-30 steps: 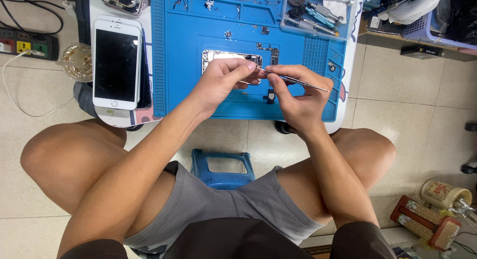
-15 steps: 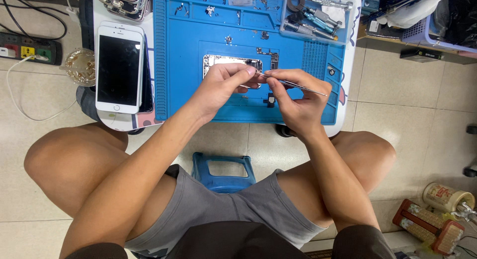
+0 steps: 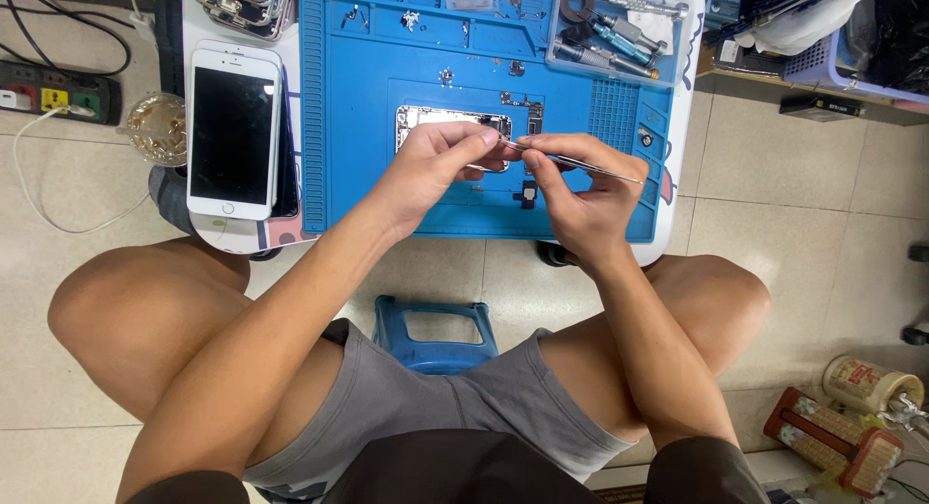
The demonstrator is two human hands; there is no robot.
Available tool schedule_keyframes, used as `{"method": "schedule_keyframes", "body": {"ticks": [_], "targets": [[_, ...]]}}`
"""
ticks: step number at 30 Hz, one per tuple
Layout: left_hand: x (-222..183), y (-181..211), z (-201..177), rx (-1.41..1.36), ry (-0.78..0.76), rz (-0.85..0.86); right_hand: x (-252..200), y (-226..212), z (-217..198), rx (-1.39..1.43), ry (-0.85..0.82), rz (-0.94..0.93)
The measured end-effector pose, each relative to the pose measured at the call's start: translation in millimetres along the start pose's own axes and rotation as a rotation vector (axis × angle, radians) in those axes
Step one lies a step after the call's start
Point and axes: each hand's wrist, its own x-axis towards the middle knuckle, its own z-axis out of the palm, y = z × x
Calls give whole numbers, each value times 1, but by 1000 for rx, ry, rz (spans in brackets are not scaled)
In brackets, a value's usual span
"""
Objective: The person disassembles a smartphone on a blue work mat, using tweezers and a screwdriver to remove screws and internal components. They carefully lift and place small parts onto the mat while working on the phone's internal assembly.
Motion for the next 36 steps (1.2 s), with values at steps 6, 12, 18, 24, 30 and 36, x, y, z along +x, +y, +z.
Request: {"method": "schedule_keyframes", "body": {"ticks": [6,12,18,24,30,36], "targets": [[-3,10,5,-42,30,-10,-5,12,2,143,70,139],[0,8,-1,-152,72,1,6,12,-3,206,139,228],[12,-3,-11,-313,135,15,16,19,0,207,155,250],[28,-4,-15,-419,236,24,26,23,10,177,142,226],[38,-2,-10,-209,237,-105,38,27,7,20,117,88],[42,-8,-9,-216,237,-134,46,23,5,-166,90,-113]]}}
